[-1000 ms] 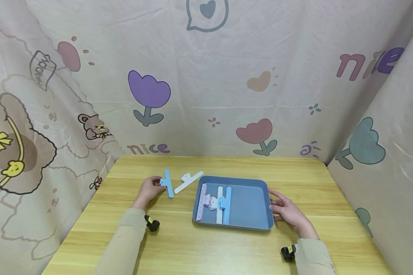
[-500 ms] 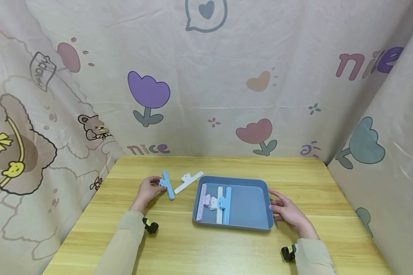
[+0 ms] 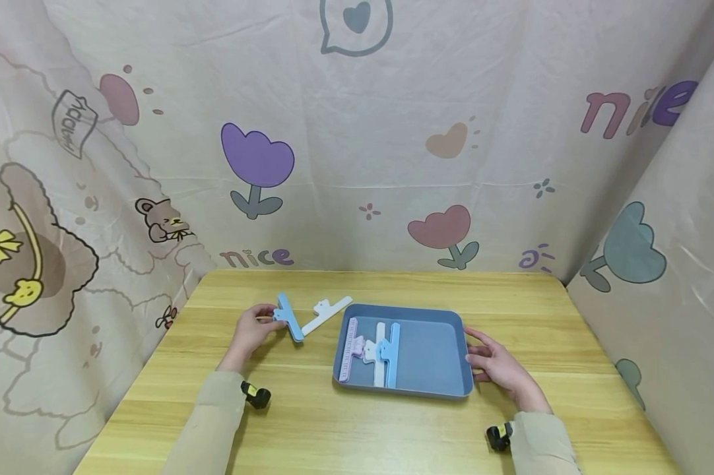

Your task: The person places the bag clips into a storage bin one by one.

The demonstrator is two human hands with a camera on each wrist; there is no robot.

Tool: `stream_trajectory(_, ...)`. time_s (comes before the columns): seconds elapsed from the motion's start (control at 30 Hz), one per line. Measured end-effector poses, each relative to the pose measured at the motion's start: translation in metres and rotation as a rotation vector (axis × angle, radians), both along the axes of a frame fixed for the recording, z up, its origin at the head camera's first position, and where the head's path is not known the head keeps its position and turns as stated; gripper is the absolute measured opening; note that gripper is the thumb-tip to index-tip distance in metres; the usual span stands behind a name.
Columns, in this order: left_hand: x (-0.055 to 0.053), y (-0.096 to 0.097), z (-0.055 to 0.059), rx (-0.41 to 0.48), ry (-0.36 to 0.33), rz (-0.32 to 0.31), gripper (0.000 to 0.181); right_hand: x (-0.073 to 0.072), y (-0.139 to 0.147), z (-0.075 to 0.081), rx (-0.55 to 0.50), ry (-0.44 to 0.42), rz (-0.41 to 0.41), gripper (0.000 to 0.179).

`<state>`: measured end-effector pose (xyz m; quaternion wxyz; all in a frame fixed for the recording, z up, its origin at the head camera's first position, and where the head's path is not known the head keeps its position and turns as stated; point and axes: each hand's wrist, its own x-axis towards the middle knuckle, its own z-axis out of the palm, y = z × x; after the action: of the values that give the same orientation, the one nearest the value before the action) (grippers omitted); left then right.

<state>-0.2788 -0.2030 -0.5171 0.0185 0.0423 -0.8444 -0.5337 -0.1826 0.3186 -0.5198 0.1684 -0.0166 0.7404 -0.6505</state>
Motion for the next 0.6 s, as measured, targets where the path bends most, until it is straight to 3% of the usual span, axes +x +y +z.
stream_trajectory(0.33,0.009,0.009,0.016,-0.008,0.056,-0.055,0.048,-0.001,-0.001,0.002,0.027,-0.007,-0.005,0.069)
stream_trajectory(0.6,0.013,0.024,0.029,0.045,0.083,-0.108,0.048,-0.001,-0.005,0.008,0.098,0.022,0.004,0.065)
